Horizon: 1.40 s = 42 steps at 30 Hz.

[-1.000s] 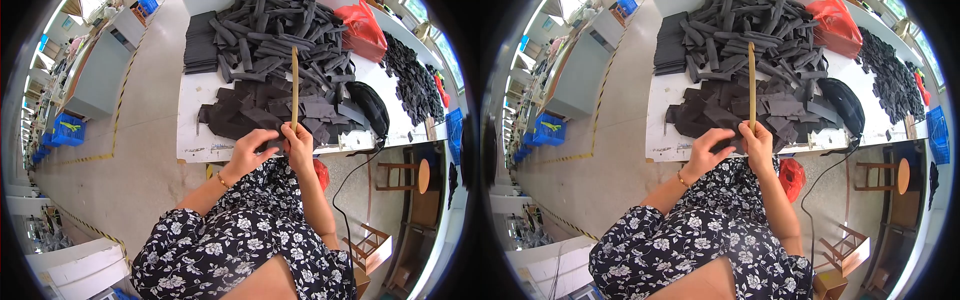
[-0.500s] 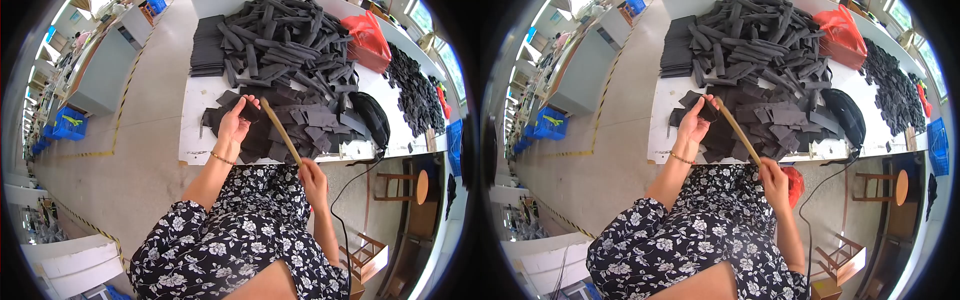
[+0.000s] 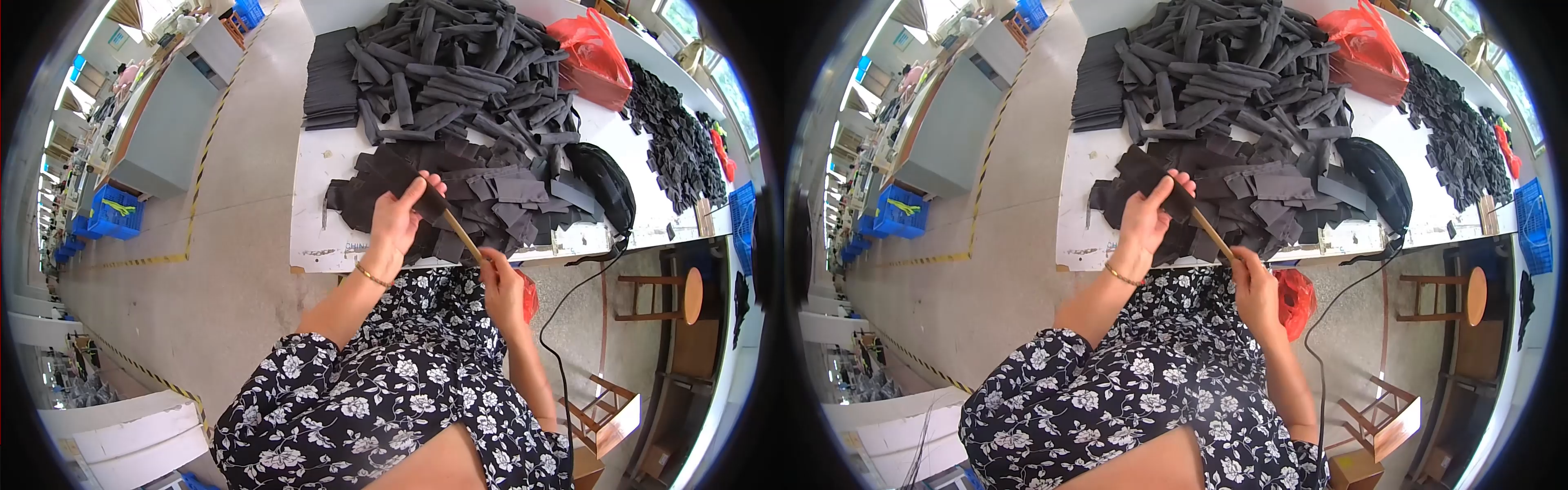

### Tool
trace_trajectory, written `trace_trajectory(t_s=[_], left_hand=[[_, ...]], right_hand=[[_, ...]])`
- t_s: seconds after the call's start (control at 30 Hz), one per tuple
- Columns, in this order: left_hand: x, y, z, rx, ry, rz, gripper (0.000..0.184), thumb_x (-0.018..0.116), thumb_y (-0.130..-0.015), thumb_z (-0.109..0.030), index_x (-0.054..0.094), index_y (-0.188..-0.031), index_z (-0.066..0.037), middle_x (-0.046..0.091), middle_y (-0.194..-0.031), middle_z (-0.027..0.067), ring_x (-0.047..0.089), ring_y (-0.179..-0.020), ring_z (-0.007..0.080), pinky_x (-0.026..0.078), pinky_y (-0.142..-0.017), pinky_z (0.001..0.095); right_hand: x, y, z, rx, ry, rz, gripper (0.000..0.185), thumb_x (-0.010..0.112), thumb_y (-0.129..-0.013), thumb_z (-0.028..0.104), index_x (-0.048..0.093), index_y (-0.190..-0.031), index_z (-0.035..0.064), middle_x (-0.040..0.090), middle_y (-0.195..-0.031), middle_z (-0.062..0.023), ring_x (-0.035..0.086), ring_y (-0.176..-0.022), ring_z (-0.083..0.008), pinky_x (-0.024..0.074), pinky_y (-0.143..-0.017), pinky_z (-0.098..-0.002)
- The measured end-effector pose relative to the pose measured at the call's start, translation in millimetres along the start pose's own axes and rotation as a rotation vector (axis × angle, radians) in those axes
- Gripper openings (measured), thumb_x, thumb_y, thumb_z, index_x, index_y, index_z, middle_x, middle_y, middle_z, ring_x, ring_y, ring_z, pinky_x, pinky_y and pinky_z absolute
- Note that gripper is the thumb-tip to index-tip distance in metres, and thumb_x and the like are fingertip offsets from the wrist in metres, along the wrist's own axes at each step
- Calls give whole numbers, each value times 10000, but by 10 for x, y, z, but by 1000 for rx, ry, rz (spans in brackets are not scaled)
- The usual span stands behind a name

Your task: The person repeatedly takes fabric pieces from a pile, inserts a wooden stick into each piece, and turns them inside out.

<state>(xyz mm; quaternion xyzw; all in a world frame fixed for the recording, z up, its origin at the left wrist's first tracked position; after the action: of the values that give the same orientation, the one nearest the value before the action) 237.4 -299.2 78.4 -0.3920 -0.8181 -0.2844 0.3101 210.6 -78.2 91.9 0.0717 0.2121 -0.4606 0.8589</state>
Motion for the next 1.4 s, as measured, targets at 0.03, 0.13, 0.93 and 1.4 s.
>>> trace_trajectory(t_s=[0.03,0.13,0.93,1.4], left_hand=[[70,97,51,0,-18,10,240,645,-903,-109,609,-1093,33,661,-1058,153,654,-991,296,543,-900,410],[143,329,291,-60,-60,48,263,655,-895,-89,591,-1108,51,663,-1047,152,662,-958,256,548,-868,364],[97,151,-300,151,-165,-232,264,683,-893,-253,604,-810,-15,534,-584,10,386,-372,50,261,-345,193],[128,-191,-294,287,155,-272,301,524,-987,-320,490,-820,-73,486,-582,7,366,-418,55,268,-384,215]], right_hand=[[72,-56,-14,34,-35,4,191,520,-964,80,571,-1130,0,603,-726,-113,549,-640,-134,454,-598,-285],[328,-219,4,28,-152,-1,190,514,-970,91,537,-1130,-9,609,-743,-108,551,-635,-136,456,-589,-287],[657,567,-181,79,-55,283,185,448,-995,139,489,-875,4,514,-586,-163,556,-512,-304,432,-506,-393],[319,-77,324,-127,-325,-255,310,707,-864,114,588,-1126,0,571,-691,10,470,-597,-37,383,-530,-197]])
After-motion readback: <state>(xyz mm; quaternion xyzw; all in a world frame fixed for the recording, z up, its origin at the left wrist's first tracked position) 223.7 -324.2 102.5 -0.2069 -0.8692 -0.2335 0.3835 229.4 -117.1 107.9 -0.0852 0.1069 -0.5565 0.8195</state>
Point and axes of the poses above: each hand's wrist, its own y-axis away from the middle knuckle, its own x-axis out of the palm, z = x × y, the point moved 5 cm from there along -y, towards the middle knuckle
